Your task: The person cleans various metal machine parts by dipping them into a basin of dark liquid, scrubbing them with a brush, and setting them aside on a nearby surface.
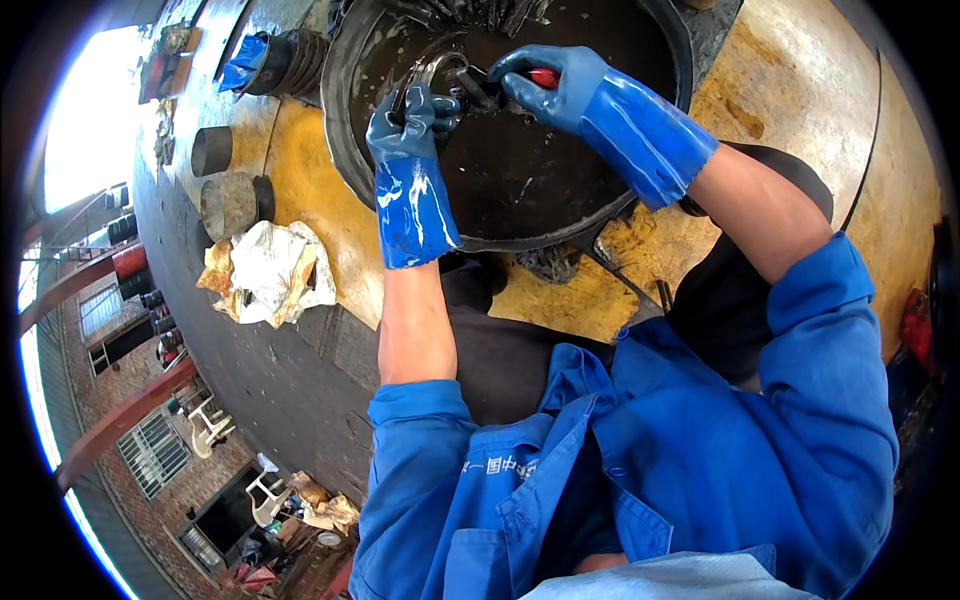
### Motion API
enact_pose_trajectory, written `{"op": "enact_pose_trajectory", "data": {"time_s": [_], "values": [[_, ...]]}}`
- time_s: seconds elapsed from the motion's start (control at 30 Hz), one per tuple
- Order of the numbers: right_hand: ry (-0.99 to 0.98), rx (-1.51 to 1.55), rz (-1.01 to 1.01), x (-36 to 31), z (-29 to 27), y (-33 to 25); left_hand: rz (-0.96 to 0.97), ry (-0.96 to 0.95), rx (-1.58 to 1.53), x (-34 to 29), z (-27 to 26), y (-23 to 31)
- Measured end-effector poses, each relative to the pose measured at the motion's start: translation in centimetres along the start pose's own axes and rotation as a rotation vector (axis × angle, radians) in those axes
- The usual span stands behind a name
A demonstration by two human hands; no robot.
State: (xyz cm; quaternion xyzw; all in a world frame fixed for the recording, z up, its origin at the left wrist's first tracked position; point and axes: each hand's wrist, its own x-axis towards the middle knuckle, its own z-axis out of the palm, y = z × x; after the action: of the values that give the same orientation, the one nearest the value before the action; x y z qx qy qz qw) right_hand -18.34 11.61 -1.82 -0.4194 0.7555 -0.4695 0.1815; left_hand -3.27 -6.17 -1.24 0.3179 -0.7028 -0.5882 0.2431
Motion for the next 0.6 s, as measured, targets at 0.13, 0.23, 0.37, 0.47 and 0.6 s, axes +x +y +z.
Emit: {"op": "enact_pose_trajectory", "data": {"time_s": [0.13, 0.23, 0.37, 0.47, 0.6], "values": [[-0.053, 0.152, 0.184, 0.8, 0.0, 0.3, 0.039, 0.003, -0.102, 0.0, -0.3, -0.8], [-0.079, 0.274, 0.283, 1.2, 0.0, 1.3, 0.058, -0.013, -0.116, 0.2, -0.2, -0.8], [-0.085, 0.298, 0.299, 1.1, 0.0, 1.8, -0.015, 0.021, -0.060, 0.2, -0.4, -0.6], [-0.069, 0.282, 0.202, 1.0, -0.3, 1.8, -0.098, 0.252, -0.364, 0.7, -0.1, -1.0], [-0.148, 0.354, 0.336, 0.5, -1.2, -0.2, -0.274, 0.413, -0.584, 1.3, -1.7, -2.2]]}}
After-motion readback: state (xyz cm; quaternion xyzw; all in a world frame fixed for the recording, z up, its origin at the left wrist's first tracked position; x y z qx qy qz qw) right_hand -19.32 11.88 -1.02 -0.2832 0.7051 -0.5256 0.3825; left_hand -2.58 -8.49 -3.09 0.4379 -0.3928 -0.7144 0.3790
